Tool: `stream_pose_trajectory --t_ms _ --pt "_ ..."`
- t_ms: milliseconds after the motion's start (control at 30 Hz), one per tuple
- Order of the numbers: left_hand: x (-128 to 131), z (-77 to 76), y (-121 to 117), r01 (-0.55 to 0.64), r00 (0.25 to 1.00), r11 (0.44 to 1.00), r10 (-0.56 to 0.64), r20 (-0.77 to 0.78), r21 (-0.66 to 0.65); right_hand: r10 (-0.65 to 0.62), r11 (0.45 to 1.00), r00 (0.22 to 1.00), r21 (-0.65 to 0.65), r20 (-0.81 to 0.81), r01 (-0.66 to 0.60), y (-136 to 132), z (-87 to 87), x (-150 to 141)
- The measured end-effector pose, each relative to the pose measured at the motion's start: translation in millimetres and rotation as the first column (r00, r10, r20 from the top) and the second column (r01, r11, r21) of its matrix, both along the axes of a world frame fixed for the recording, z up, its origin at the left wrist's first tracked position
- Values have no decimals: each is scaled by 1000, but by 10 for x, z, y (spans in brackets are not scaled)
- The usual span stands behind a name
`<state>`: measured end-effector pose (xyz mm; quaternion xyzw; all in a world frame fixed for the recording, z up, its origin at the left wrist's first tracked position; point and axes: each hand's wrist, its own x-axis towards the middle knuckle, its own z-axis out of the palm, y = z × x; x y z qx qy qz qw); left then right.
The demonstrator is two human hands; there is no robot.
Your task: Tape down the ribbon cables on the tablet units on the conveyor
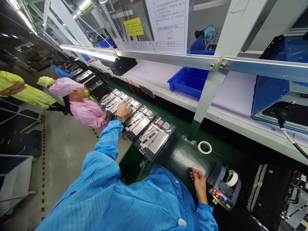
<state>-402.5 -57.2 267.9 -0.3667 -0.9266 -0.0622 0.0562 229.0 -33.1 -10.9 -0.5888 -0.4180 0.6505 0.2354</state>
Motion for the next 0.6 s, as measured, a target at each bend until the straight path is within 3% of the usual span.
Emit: stream_pose_trajectory --t_ms 133,267,367,433,500,600 --pt "-61 44 66 -7 1000 998 7 -2 -68 -12 1000 1000 13 -5 12 -21 -38 37" --pt "41 133 85 42 998 995 -46 -44 -88 -20 1000 1000 12 0 20 -63 -86 35" --pt "307 298 96 113 993 992 -115 -29 -61 -15 1000 1000 4 2 15 -88 -106 32" --pt "650 479 71 235 972 972 -235 14 -10 -14 1000 1000 -5 5 14 -99 -94 35" --pt "1159 735 -8 446 888 889 -454 72 105 -14 1000 1000 -10 9 14 -101 -44 29" --pt "2161 1243 -214 757 579 564 -813 62 330 -6 1000 1000 5 18 6 -87 134 -35"
